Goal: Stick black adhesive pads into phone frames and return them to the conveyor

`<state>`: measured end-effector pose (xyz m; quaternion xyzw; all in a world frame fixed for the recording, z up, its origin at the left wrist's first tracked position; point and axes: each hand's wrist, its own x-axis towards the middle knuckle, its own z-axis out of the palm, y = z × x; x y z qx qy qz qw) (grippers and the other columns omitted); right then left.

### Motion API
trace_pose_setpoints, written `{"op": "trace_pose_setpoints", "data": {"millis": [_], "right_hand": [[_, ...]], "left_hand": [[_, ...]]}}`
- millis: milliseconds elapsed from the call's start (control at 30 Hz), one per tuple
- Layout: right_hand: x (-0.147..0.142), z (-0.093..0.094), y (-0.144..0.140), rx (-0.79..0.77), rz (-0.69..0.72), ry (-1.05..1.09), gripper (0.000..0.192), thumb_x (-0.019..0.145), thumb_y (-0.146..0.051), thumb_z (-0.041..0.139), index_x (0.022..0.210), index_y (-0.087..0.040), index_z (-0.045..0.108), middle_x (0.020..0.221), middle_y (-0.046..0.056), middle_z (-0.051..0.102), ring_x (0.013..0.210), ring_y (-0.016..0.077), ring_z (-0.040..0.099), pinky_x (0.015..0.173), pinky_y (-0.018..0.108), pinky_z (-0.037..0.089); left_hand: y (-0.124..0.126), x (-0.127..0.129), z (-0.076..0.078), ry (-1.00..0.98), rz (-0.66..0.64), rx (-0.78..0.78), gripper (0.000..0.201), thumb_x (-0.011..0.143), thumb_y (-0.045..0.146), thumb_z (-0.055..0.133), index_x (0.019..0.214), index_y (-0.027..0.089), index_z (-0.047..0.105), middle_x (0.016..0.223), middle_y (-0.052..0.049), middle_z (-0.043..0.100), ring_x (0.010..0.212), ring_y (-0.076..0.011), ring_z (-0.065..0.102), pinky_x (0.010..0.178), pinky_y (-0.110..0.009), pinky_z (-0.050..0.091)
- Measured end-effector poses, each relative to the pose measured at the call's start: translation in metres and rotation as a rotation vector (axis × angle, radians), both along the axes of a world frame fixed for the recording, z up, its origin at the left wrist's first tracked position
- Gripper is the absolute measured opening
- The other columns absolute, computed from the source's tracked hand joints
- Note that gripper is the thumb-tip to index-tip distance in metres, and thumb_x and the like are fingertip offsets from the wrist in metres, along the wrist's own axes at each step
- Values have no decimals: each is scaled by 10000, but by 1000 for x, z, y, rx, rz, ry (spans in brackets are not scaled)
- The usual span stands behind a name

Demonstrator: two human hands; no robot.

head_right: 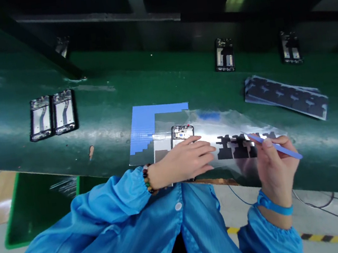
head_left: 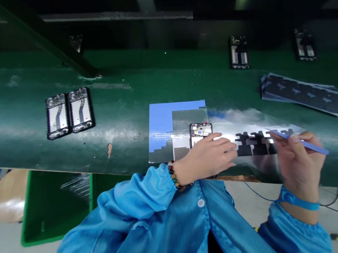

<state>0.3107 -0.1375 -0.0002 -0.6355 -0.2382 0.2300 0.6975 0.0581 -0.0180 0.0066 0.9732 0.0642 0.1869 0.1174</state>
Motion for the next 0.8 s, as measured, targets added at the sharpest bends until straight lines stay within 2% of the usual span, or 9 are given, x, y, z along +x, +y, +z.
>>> {"op": "trace_pose_setpoints", "data": {"millis": [133, 233, 333, 400, 500, 600, 700, 800], "right_hand": [[5, 10, -13, -150, 40, -125, 349, 734, -346, 978, 768, -319, 632, 832, 27, 738, 994, 353, 797, 1093, 588, 590], [5, 11, -15, -287, 136, -229, 377, 765, -421, 974, 756, -288, 622, 955, 55, 804, 1026, 329, 796, 1084, 586, 586], [5, 6, -9, -324, 209, -250, 434, 737, -466, 988, 764, -245, 615, 984, 63, 820, 1009, 296, 801, 1069, 564, 595], [5, 3, -4, -286, 194, -193, 449, 713, -431, 1000, 749, -235, 598, 949, 54, 811, 985, 274, 797, 1042, 530, 609], [3, 4, 5, -129, 101, -50, 450, 669, -353, 1003, 725, -259, 566, 808, 4, 754, 876, 243, 777, 945, 474, 642], [-6, 9, 11, -33, 45, 11, 425, 666, -301, 987, 725, -285, 566, 765, -20, 724, 830, 234, 764, 930, 454, 652], [-29, 12, 15, -20, 55, -11, 399, 729, -298, 969, 739, -287, 570, 768, -44, 709, 876, 216, 761, 1011, 464, 643], [-61, 8, 20, -9, 88, -36, 400, 779, -279, 957, 745, -259, 559, 770, -30, 702, 926, 204, 759, 1001, 456, 647]], "left_hand": [[-11, 16, 3, 64, 27, 19, 389, 1110, 518, 601, 1238, 165, 703, 1331, -103, 743, 1247, -249, 694, 1112, -438, 492], [-13, 16, 4, 98, 47, 28, 433, 1078, 547, 652, 1279, 164, 684, 1315, -112, 747, 1250, -260, 689, 1068, -420, 487], [-14, 15, 4, 115, 49, 36, 448, 1067, 557, 670, 1288, 168, 677, 1346, -108, 741, 1269, -260, 677, 1069, -416, 481], [-17, 15, 3, 113, 55, 18, 440, 1070, 543, 670, 1288, 161, 670, 1344, -105, 742, 1274, -258, 674, 1087, -421, 481], [-18, 15, 1, 101, 61, -31, 419, 1071, 523, 672, 1274, 157, 662, 1311, -103, 749, 1290, -260, 672, 1110, -429, 484], [-8, 5, 4, 69, 65, -75, 344, 1085, 473, 658, 1258, 176, 656, 1289, -91, 750, 1262, -242, 686, 1136, -418, 486], [14, -17, 11, 44, 221, -102, 206, 1081, 263, 646, 1264, 169, 643, 1297, -91, 738, 1211, -246, 685, 1111, -435, 504], [38, -41, 14, 58, 376, -176, 257, 1052, 160, 640, 1308, 166, 635, 1311, -99, 735, 1196, -270, 668, 1035, -444, 536]]}}
